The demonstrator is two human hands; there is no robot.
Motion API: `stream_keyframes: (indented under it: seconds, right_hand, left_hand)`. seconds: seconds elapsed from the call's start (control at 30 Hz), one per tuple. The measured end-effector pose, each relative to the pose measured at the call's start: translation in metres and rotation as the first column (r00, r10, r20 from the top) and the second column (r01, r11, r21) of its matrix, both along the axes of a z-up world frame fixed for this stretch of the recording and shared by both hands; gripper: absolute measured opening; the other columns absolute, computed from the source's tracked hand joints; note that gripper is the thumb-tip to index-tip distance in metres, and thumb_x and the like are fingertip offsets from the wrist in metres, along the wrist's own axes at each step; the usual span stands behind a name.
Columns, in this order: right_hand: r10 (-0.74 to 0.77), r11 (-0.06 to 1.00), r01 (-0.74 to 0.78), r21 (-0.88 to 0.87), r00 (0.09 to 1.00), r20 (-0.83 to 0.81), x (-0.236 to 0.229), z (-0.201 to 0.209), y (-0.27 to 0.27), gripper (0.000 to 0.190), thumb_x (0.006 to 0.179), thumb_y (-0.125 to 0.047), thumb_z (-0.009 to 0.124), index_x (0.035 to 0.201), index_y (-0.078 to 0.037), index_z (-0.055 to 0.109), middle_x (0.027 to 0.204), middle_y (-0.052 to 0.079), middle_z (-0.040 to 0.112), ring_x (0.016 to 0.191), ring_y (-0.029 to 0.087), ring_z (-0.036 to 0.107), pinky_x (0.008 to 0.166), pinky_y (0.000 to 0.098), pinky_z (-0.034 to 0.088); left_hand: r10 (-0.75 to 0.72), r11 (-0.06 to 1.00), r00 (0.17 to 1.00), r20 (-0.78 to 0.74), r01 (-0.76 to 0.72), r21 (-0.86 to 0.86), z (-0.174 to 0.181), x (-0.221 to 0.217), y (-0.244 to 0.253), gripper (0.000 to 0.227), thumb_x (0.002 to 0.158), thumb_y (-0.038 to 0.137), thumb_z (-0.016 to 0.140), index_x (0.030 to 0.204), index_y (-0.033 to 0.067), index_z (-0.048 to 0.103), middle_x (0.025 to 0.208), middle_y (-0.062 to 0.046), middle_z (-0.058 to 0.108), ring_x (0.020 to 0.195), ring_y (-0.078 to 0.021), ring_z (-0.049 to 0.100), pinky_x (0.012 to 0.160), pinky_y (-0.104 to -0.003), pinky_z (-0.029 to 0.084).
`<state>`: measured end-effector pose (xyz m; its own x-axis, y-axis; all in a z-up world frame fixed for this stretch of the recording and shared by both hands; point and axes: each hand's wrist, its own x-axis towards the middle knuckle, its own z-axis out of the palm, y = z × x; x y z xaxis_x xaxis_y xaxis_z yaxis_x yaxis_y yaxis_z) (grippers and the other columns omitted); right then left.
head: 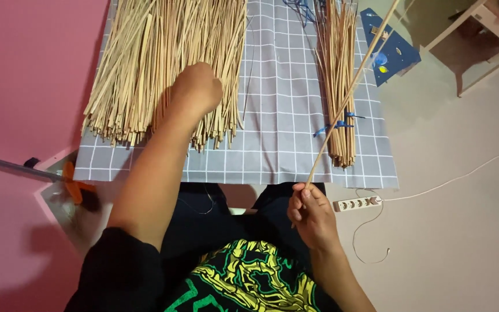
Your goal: Picking up thin wooden sticks from a pile, organizing them into a neat bundle, and securing the bundle with blue plastic string.
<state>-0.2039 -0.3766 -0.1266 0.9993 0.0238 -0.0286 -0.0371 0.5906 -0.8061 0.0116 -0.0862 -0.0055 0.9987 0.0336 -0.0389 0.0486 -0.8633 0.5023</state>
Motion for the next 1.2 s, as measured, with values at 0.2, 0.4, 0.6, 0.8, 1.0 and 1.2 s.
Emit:
stream_keyframes:
  seconds: [0.2,0.4,0.6,0.8,1.0,1.2]
  right_hand:
    - [0.033,0.999,-0.034,-0.025,0.999,-0.035,0.002,0.005,-0.001,0.023,0.108,-0.014,0.047,0.120,0.001,0.060,0.069,0.007,0.047,0.047,0.015,0.044,0.041,0.0253,0.034]
    - [0.030,0.999,-0.030,-0.022,0.999,0.025,0.015,0.010,0.008,0.021,0.108,-0.012,0.047,0.124,-0.001,0.055,0.070,0.008,0.049,0.047,0.014,0.045,0.041,0.0254,0.035]
    - [0.025,0.998,-0.026,0.062,1.000,0.019,0.030,0.028,0.030,0.019,0.108,-0.015,0.048,0.122,-0.005,0.056,0.069,0.007,0.048,0.052,0.015,0.044,0.046,0.0259,0.037]
    - [0.081,0.984,-0.075,0.159,0.996,-0.029,0.030,0.031,0.037,0.025,0.107,-0.018,0.046,0.126,-0.005,0.055,0.067,0.003,0.041,0.050,0.012,0.036,0.045,0.0243,0.031]
    - [0.089,0.985,-0.078,0.155,0.994,-0.063,0.029,0.026,0.032,0.026,0.103,-0.016,0.048,0.124,-0.004,0.057,0.073,0.007,0.045,0.052,0.013,0.039,0.045,0.0251,0.032]
    - [0.082,0.986,-0.071,0.154,0.994,-0.069,0.029,0.027,0.030,0.025,0.102,-0.015,0.048,0.122,-0.003,0.058,0.075,0.008,0.046,0.052,0.014,0.040,0.045,0.0259,0.033]
  left_hand:
    - [-0.026,0.901,0.993,0.117,0.074,-0.428,0.025,-0.057,0.014,0.028,0.100,0.017,0.052,0.119,-0.0006,0.063,0.095,-0.019,0.071,0.087,-0.0304,0.071,0.072,-0.041,0.058]
    - [-0.077,0.194,0.992,0.099,0.112,-0.975,-0.022,-0.117,-0.011,0.032,0.102,0.002,0.053,0.133,-0.0072,0.055,0.101,-0.015,0.070,0.085,-0.0186,0.070,0.075,-0.027,0.060]
    - [-0.218,-0.412,0.976,-0.011,-0.102,-0.906,-0.075,-0.146,-0.037,0.020,0.101,0.009,0.054,0.121,0.0081,0.057,0.087,-0.003,0.059,0.067,-0.0099,0.055,0.053,-0.020,0.047]
    - [-0.412,-0.517,0.906,-0.095,-0.319,-0.794,-0.084,-0.157,-0.044,0.015,0.099,0.017,0.052,0.112,0.0123,0.056,0.070,0.003,0.037,0.050,-0.0060,0.032,0.040,-0.018,0.027]
    - [-0.489,-0.523,0.867,-0.089,-0.374,-0.766,-0.089,-0.163,-0.047,0.014,0.105,0.026,0.050,0.110,0.0140,0.054,0.068,0.004,0.031,0.047,-0.0050,0.028,0.039,-0.018,0.024]
    - [-0.520,-0.492,0.850,-0.081,-0.376,-0.785,-0.093,-0.167,-0.050,0.018,0.107,0.031,0.048,0.109,0.0131,0.052,0.067,0.005,0.029,0.046,-0.0048,0.026,0.038,-0.018,0.022]
